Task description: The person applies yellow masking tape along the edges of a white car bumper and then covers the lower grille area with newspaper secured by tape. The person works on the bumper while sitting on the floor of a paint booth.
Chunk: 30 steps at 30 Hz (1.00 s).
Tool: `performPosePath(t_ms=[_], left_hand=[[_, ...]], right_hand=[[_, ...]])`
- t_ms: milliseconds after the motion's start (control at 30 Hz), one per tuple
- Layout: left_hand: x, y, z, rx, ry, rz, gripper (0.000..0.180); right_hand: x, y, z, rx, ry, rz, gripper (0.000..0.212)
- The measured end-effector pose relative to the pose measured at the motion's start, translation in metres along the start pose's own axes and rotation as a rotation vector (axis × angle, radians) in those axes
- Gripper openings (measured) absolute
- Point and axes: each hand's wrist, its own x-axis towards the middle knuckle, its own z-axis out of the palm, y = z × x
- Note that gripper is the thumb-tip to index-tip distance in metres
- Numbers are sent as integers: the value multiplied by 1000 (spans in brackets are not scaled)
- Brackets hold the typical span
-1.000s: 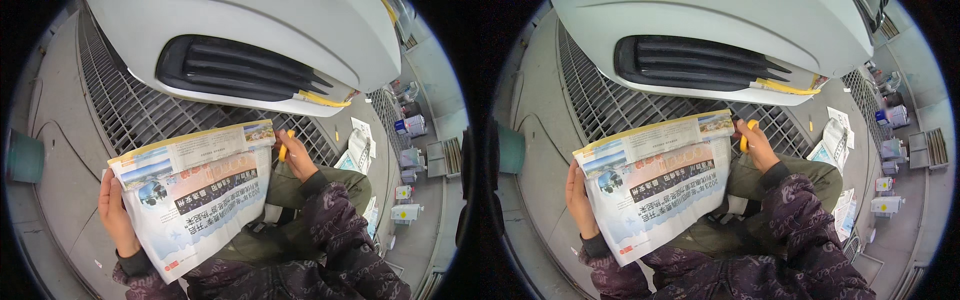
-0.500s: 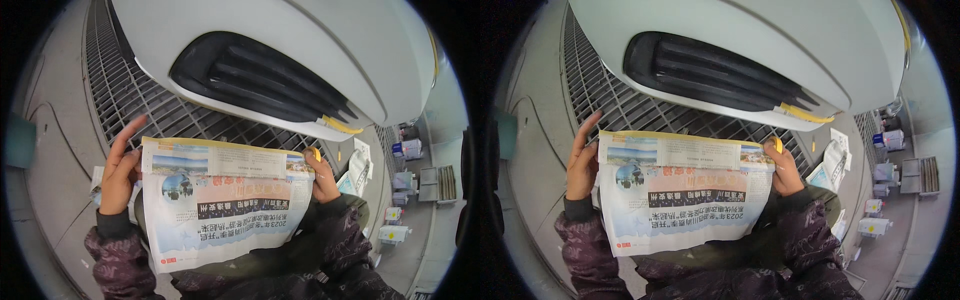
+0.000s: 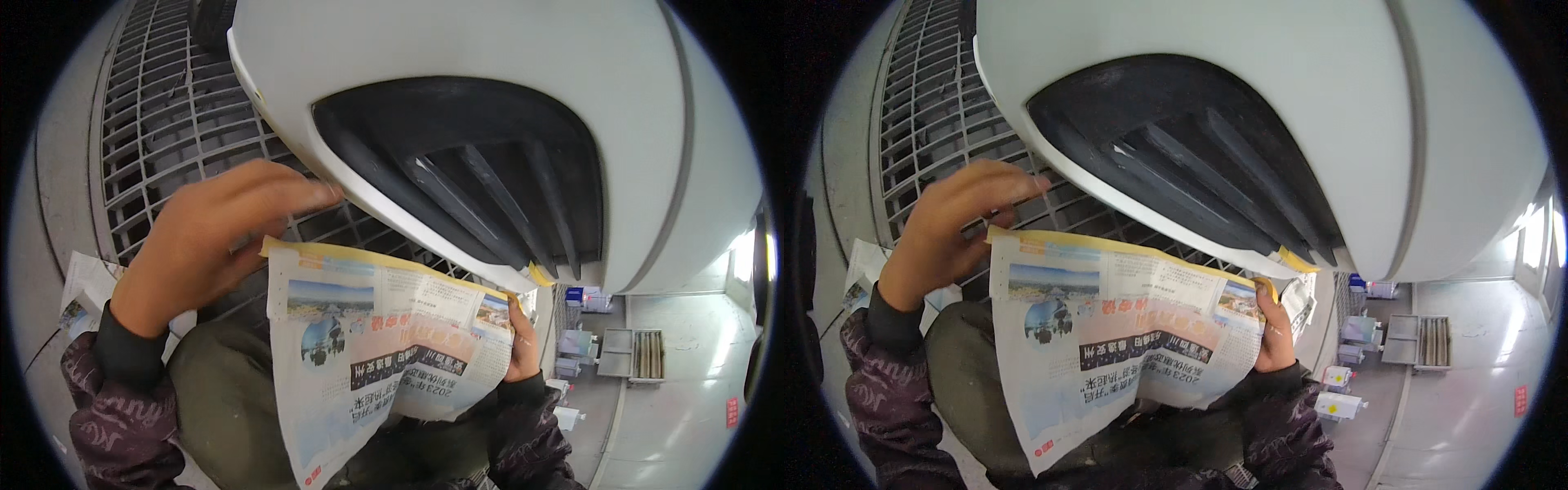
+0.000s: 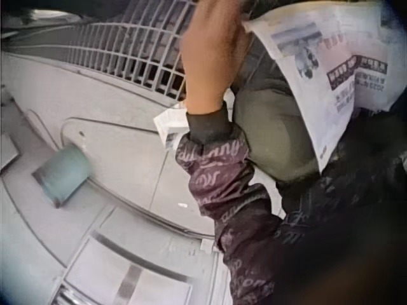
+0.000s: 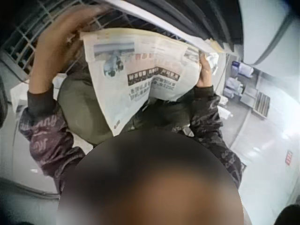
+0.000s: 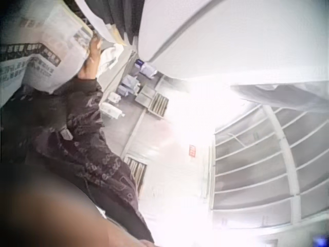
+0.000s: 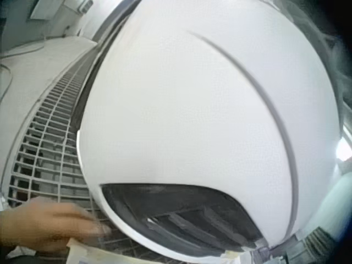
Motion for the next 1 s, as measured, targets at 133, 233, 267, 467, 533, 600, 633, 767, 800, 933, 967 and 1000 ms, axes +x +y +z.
performPosePath(t_ms=[133,233,267,467,533,600,633,767,800,933,967,1000], left_hand=[[-15,-2,3,209,-63,157,26],[-25,-10,5,175,-4,188,20],[-25,-8,8,163,60,181,16],[-7,-26,14,29,236,146,29],[1,-37,10,58,300,197,33],[4,-43,9,59,347,162,31],[9,-42,10,66,347,153,31],[25,-34,12,63,364,112,29],[27,-30,10,70,359,91,28],[30,-31,6,203,323,131,22],[32,-29,4,183,312,109,22],[32,-25,3,164,300,86,24]], right_hand=[[3,4,11,70,37,106,46],[7,6,3,84,96,176,48],[9,7,-4,60,112,170,48],[15,9,0,49,96,148,50],[13,8,12,65,52,157,50],[14,9,14,46,54,133,50],[15,9,11,44,60,124,51],[15,15,1,100,88,151,27],[11,18,5,82,77,123,15],[14,24,3,-57,87,41,12],[15,27,1,-54,87,39,11],[15,29,-2,-51,86,38,11]])
